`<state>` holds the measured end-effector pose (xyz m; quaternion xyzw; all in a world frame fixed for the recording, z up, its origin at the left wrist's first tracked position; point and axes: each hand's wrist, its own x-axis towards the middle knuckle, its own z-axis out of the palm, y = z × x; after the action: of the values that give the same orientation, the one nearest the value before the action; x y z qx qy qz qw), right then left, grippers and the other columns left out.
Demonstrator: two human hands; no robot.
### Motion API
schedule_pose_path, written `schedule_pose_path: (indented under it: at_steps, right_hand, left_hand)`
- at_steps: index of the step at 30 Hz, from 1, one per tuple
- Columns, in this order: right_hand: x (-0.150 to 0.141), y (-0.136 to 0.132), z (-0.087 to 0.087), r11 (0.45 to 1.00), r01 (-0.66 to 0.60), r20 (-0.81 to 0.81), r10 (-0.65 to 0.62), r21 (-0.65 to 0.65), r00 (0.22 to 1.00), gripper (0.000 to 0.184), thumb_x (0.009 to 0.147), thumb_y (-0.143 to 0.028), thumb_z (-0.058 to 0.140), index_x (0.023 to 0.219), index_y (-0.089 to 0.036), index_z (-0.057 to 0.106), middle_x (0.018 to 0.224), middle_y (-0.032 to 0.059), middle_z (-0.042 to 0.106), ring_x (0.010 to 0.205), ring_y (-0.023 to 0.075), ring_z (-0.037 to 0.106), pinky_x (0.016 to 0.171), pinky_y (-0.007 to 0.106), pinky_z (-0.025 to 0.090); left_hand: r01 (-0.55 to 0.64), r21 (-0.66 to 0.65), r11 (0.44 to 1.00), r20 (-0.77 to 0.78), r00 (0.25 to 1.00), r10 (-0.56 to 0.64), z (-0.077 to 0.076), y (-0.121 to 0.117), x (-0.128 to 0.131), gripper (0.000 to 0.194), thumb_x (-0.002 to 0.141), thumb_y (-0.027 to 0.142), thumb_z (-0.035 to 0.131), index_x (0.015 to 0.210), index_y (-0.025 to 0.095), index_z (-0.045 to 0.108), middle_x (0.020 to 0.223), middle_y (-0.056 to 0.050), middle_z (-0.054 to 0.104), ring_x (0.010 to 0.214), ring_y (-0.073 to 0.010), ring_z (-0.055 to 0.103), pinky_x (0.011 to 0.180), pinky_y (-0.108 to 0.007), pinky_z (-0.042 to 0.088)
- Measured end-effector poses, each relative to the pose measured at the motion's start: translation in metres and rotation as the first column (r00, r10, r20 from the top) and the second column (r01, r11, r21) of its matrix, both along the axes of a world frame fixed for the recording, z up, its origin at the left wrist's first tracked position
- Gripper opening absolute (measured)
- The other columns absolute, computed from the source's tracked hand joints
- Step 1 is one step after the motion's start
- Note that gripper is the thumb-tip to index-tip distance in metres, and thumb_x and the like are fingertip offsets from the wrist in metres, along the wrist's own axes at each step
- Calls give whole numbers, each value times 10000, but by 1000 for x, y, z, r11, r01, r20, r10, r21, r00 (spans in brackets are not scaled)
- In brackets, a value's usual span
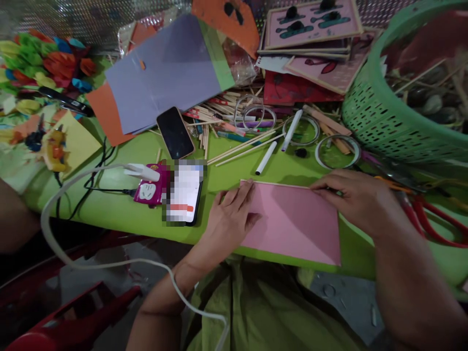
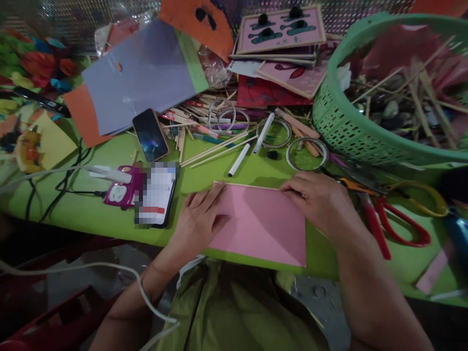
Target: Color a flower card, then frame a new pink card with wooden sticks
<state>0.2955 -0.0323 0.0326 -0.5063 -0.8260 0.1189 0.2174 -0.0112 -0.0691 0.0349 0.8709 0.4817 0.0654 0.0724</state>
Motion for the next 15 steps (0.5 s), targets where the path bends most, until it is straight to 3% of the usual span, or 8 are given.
schedule_pose_path:
  at_steps: [8,15]
  right_hand:
    - [-1,3,8,992,103,-89,-110,-79,990,166,980,-256,628,905,-272,776,903,54,781,851,248,730,758,378,540]
    - [4,10,22,923,376,-273,-342,84,899,111,959,-285,689,908,-276,788,852,41,758,748,221,683,722,370,554]
  left_hand:
    - [-19,20,1000,-8,1000,19,1,8,0,546,1078,374,520,1571,139,543,1597,-126,599,1289,-306,640,1063,-464,483]
    - [12,64,998,6,1000,-12,-2,12,-2,532,1070,339,523,1558,130,561,1576,-147,616,1282,-324,647,1043,-477,489]
